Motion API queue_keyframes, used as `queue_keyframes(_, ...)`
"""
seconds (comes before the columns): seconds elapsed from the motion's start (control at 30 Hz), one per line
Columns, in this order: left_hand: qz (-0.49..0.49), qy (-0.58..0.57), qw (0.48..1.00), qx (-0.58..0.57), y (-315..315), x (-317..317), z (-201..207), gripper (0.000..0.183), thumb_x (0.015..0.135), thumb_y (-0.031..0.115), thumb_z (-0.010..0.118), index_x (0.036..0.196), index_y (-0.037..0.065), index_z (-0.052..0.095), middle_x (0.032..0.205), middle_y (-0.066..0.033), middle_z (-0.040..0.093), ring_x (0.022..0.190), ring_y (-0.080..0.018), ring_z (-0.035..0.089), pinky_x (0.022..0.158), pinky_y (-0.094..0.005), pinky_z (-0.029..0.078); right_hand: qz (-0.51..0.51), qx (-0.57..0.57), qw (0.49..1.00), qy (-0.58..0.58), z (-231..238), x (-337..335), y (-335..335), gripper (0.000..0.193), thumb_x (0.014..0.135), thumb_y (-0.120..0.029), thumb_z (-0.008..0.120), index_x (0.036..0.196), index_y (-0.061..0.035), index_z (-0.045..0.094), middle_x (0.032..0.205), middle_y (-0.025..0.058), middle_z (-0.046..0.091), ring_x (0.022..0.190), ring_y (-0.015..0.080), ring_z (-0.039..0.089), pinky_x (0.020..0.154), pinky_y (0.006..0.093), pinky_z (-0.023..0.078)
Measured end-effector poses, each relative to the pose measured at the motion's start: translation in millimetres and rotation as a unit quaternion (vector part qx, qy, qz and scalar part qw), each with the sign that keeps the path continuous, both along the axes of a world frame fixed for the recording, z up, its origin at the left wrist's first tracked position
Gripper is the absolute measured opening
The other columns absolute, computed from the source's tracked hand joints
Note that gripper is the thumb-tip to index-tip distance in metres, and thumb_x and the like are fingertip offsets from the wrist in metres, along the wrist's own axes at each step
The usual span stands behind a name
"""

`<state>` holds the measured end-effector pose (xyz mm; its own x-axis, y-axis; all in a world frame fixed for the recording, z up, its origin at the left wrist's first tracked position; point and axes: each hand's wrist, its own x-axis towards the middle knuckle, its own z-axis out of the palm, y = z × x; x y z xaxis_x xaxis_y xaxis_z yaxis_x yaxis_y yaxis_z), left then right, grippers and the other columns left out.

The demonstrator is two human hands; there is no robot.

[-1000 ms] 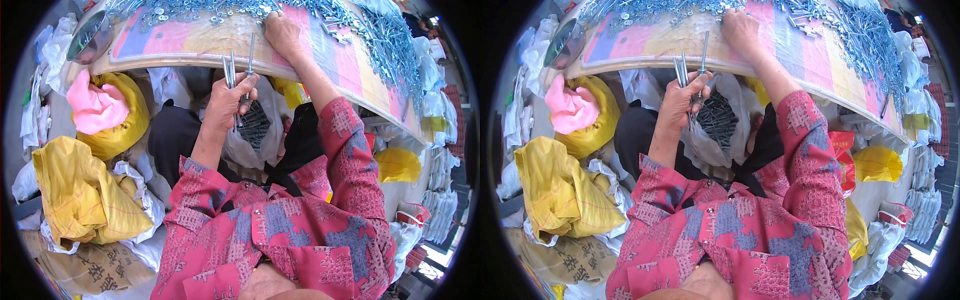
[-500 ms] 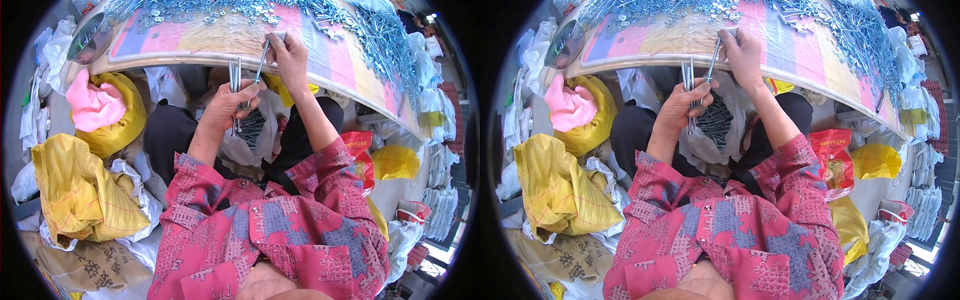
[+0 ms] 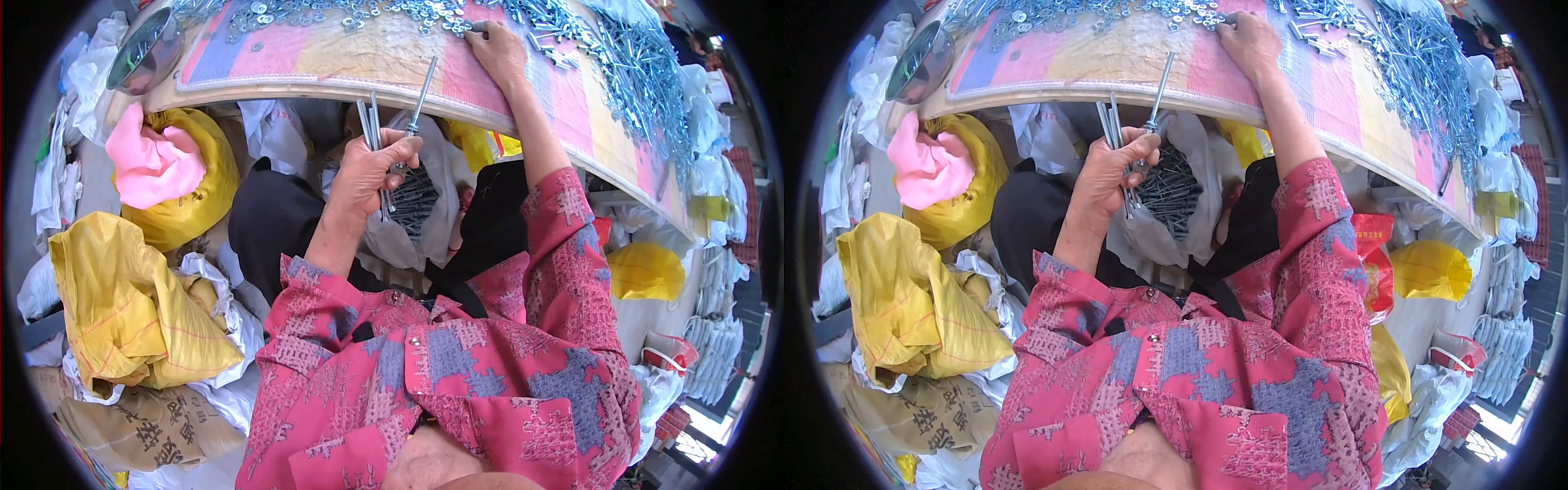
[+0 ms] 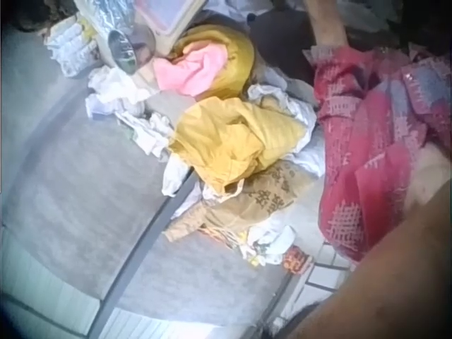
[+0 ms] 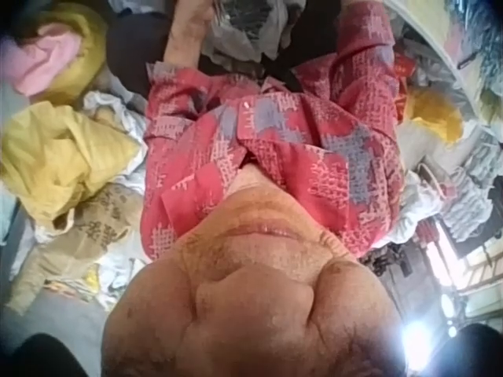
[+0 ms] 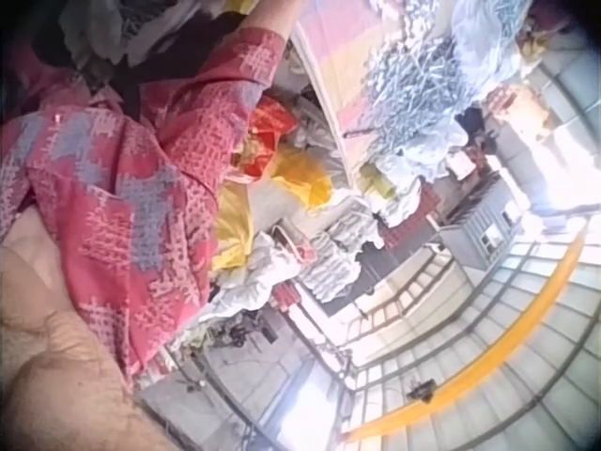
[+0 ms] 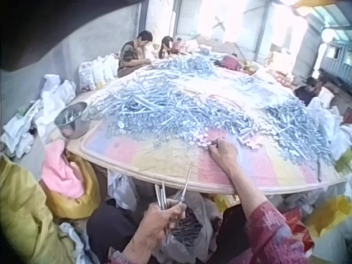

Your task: The person assembles anchor bolts by holding metal rods and threading washers, sleeves, and nuts onto them by hand.

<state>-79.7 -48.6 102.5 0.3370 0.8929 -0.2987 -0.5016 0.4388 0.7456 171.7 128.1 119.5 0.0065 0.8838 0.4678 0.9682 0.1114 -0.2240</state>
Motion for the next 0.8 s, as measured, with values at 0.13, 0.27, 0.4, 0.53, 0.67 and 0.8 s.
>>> queue_keyframes(0.13, 0.008, 0.004, 1.0, -0.008, 1, 1, 0, 0.012, 0.083, 0.007, 0.069, 0.09, 0.0, 0.062, 0.074, -0.0069, 0.064, 0.059, -0.0063, 0.056, 0.043, -0.0157, 0.036, -0.01, -0.014, 0.999, -0.036, 3, -15, 9, 0.041, 0.082, -0.046, 0.062, 0.099, -0.0101, 0.072, 0.094, 0.0187, 0.068, 0.09, 0.0348, 0.066, 0.078, 0.0445, 0.051)
queue_keyframes(0.27, 0.017, 0.031, 0.999, -0.013, 3, 8, 3, 0.014, 0.083, 0.008, 0.071, 0.091, 0.001, 0.062, 0.073, -0.0066, 0.063, 0.059, -0.006, 0.056, 0.042, -0.0156, 0.036, -0.021, -0.089, 0.996, -0.019, 17, -23, 6, 0.043, 0.081, -0.048, 0.063, 0.096, -0.0082, 0.071, 0.095, 0.02, 0.067, 0.091, 0.0346, 0.065, 0.077, 0.0454, 0.051)
queue_keyframes(0.4, 0.003, 0.05, 0.999, -0.008, 2, 12, 3, 0.017, 0.084, 0.01, 0.07, 0.094, 0.0, 0.062, 0.076, -0.0054, 0.063, 0.06, -0.0057, 0.055, 0.041, -0.0157, 0.035, -0.041, 0.013, 0.996, -0.074, 1, -24, 21, 0.043, 0.081, -0.045, 0.062, 0.092, -0.0047, 0.069, 0.094, 0.02, 0.067, 0.09, 0.0371, 0.065, 0.078, 0.0467, 0.05)
queue_keyframes(0.53, 0.036, 0.038, 0.998, -0.015, 2, 10, 4, 0.015, 0.082, 0.01, 0.073, 0.088, 0.001, 0.062, 0.069, -0.0055, 0.062, 0.05, -0.005, 0.05, 0.039, -0.0158, 0.034, 0.012, -0.01, 0.999, -0.044, 6, -23, 6, 0.038, 0.08, -0.041, 0.063, 0.098, -0.0085, 0.071, 0.1, 0.0176, 0.066, 0.094, 0.0327, 0.065, 0.082, 0.0464, 0.05)
queue_keyframes(0.67, 0.035, 0.022, 0.999, -0.006, 3, 8, 3, 0.014, 0.081, 0.011, 0.074, 0.085, 0.002, 0.063, 0.068, -0.0046, 0.062, 0.045, -0.0043, 0.046, 0.038, -0.0156, 0.032, 0.008, -0.001, 1.0, -0.002, 4, -27, -2, 0.036, 0.082, -0.038, 0.061, 0.096, -0.0061, 0.07, 0.102, 0.0186, 0.064, 0.093, 0.0349, 0.065, 0.08, 0.0472, 0.05)
queue_keyframes(0.8, 0.043, 0.023, 0.999, -0.018, 3, 8, 3, 0.014, 0.082, 0.011, 0.073, 0.085, 0.002, 0.063, 0.068, -0.0046, 0.062, 0.044, -0.0042, 0.045, 0.038, -0.0156, 0.032, -0.027, 0.016, 0.999, -0.022, -3, -29, 1, 0.036, 0.083, -0.037, 0.06, 0.095, -0.0044, 0.069, 0.101, 0.0187, 0.063, 0.092, 0.038, 0.064, 0.078, 0.0469, 0.051)
